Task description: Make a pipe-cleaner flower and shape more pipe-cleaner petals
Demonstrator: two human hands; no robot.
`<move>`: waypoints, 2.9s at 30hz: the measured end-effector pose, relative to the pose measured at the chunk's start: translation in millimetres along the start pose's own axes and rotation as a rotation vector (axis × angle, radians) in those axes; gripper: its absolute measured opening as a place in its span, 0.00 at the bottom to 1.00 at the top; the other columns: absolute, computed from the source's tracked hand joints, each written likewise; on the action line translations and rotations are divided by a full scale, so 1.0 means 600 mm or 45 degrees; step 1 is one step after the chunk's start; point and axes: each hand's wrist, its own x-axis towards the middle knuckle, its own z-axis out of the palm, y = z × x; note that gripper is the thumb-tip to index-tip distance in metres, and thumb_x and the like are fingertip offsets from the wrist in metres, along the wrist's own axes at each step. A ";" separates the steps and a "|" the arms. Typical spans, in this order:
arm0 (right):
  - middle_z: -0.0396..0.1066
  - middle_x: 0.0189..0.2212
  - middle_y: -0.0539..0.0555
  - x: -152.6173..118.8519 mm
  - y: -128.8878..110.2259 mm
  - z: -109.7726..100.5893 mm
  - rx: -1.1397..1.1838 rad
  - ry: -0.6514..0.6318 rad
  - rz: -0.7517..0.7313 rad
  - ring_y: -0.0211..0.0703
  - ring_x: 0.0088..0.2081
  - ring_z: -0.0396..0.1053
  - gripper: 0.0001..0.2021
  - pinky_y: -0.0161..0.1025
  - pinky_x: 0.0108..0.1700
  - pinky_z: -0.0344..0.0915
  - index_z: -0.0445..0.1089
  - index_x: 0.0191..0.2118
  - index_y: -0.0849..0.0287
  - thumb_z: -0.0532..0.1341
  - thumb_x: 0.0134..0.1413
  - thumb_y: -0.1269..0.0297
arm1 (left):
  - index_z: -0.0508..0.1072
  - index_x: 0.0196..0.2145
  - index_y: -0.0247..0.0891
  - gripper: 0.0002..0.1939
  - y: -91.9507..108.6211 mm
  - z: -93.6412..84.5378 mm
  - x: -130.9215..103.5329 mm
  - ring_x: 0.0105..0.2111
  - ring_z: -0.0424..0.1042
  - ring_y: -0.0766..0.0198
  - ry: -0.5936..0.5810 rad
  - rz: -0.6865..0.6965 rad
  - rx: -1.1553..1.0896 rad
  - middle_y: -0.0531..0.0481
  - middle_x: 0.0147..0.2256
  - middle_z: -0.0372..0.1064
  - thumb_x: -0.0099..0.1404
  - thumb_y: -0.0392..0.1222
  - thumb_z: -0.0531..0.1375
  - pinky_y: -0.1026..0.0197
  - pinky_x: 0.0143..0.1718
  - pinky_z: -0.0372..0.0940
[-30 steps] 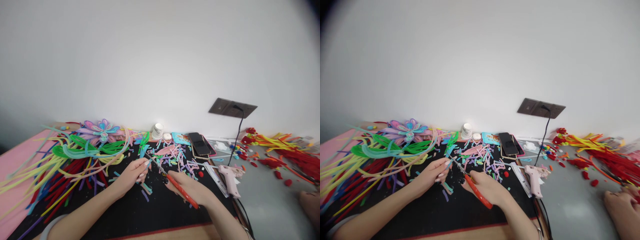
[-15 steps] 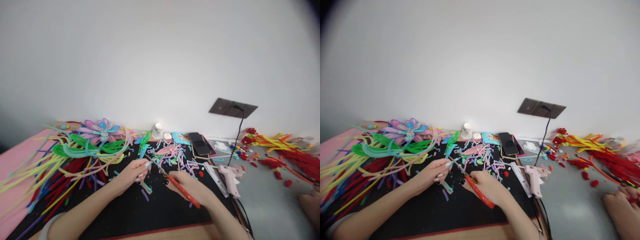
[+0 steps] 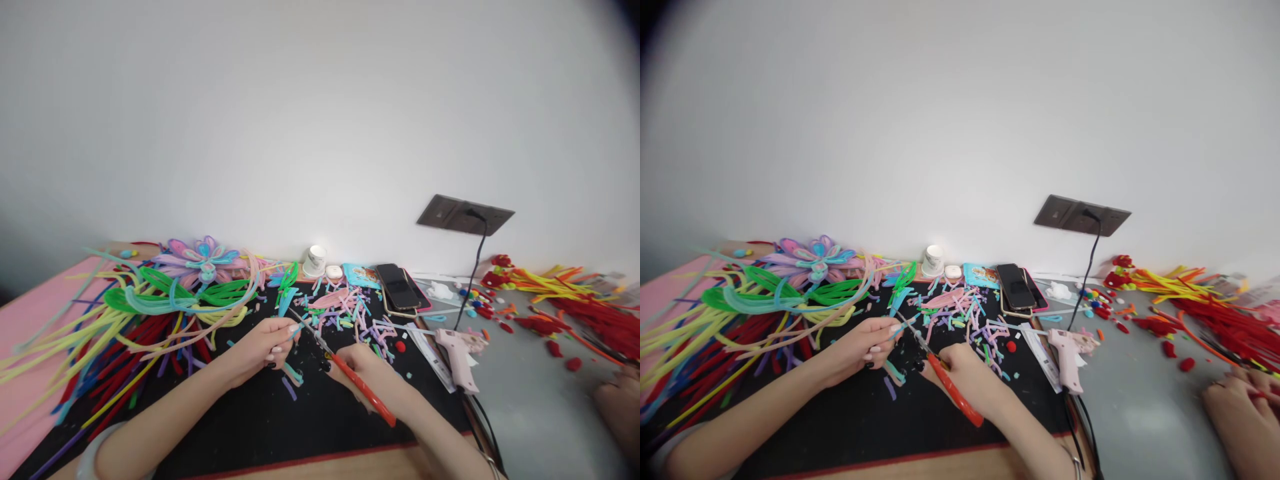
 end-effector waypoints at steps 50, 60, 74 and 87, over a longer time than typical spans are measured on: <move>0.49 0.17 0.45 0.094 0.015 0.074 -0.279 0.736 -0.492 0.34 0.19 0.50 0.13 0.35 0.25 0.44 0.47 0.23 0.57 0.45 0.60 0.70 | 0.63 0.27 0.36 0.13 0.005 0.023 -0.001 0.22 0.74 0.64 0.408 0.315 0.557 0.50 0.23 0.72 0.62 0.48 0.54 0.62 0.26 0.67; 0.50 0.18 0.45 0.091 0.008 0.077 -0.162 0.651 -0.554 0.34 0.20 0.51 0.14 0.33 0.24 0.47 0.48 0.23 0.57 0.46 0.61 0.69 | 0.62 0.25 0.36 0.16 -0.005 0.018 0.000 0.17 0.68 0.69 0.232 0.324 0.600 0.54 0.20 0.67 0.64 0.49 0.52 0.66 0.22 0.63; 0.53 0.17 0.45 0.087 0.012 0.083 -0.080 0.731 -0.497 0.33 0.19 0.52 0.13 0.33 0.24 0.47 0.50 0.24 0.57 0.45 0.61 0.68 | 0.62 0.23 0.36 0.20 0.002 0.025 -0.003 0.17 0.67 0.69 0.267 0.323 0.557 0.54 0.20 0.66 0.66 0.52 0.48 0.66 0.22 0.62; 0.48 0.15 0.44 0.083 0.017 0.074 0.027 0.544 -0.539 0.33 0.18 0.47 0.13 0.33 0.22 0.45 0.46 0.23 0.56 0.46 0.60 0.67 | 0.58 0.19 0.37 0.20 0.008 0.014 -0.008 0.17 0.52 0.72 0.257 0.465 0.860 0.59 0.16 0.49 0.65 0.49 0.50 0.67 0.21 0.50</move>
